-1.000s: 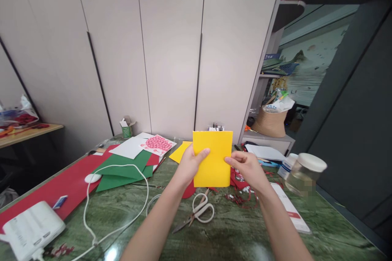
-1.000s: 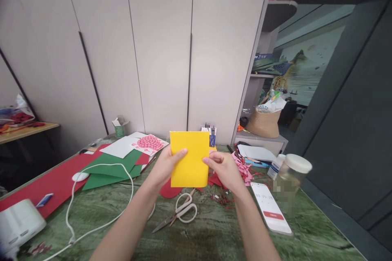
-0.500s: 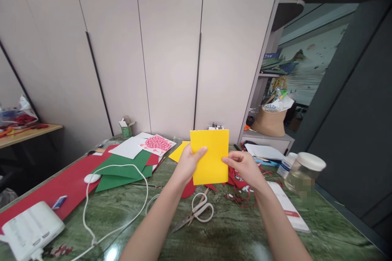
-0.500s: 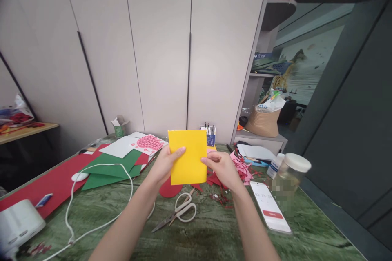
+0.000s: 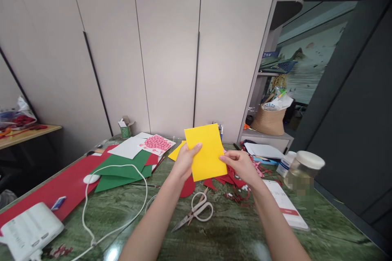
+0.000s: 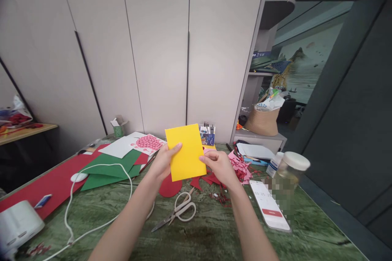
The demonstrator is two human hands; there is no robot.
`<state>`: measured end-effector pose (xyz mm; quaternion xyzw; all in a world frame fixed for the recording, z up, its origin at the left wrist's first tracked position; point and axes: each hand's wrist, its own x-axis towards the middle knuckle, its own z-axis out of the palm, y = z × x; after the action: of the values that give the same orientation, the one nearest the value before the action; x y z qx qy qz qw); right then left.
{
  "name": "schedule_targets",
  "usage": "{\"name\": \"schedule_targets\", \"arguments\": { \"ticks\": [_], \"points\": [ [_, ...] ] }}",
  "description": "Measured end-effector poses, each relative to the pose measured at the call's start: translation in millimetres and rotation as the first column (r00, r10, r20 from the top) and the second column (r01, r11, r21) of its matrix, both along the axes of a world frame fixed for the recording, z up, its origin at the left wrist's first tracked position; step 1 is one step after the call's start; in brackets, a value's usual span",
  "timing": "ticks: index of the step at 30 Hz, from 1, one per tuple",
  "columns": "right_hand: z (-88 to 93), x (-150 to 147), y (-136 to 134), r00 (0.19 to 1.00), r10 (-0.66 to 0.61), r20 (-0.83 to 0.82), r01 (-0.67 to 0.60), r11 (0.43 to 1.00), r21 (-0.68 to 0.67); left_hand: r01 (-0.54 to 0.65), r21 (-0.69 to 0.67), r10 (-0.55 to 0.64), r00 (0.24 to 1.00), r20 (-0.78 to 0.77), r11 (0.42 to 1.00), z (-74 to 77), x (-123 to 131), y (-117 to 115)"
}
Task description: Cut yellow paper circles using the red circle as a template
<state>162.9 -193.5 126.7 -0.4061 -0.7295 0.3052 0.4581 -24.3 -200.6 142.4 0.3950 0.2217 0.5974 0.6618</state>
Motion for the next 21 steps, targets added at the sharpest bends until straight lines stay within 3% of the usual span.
{"name": "schedule_targets", "arguments": {
  "ticks": [8, 15, 21],
  "points": [
    [-1.3, 1.4, 1.6, 0.997, 0.074, 0.025, -0.073, 0.996, -0.042, -0.067, 0.023, 0.067, 0.998, -0.005, 0.997, -1.7, -0.6, 4.3],
    [-0.1, 1.3, 1.6, 0.989, 0.145, 0.011, -0.144, 0.986, -0.078, -0.031, 0.024, 0.032, 0.999, -0.015, 0.999, -0.8, -0.1, 2.6],
    [3.0, 0.0, -0.8, 0.988, 0.153, 0.015, -0.151, 0.983, -0.104, -0.067, 0.006, 0.067, 0.998, 0.009, 0.998, -2.5, -4.5, 8.2]
  ]
}}
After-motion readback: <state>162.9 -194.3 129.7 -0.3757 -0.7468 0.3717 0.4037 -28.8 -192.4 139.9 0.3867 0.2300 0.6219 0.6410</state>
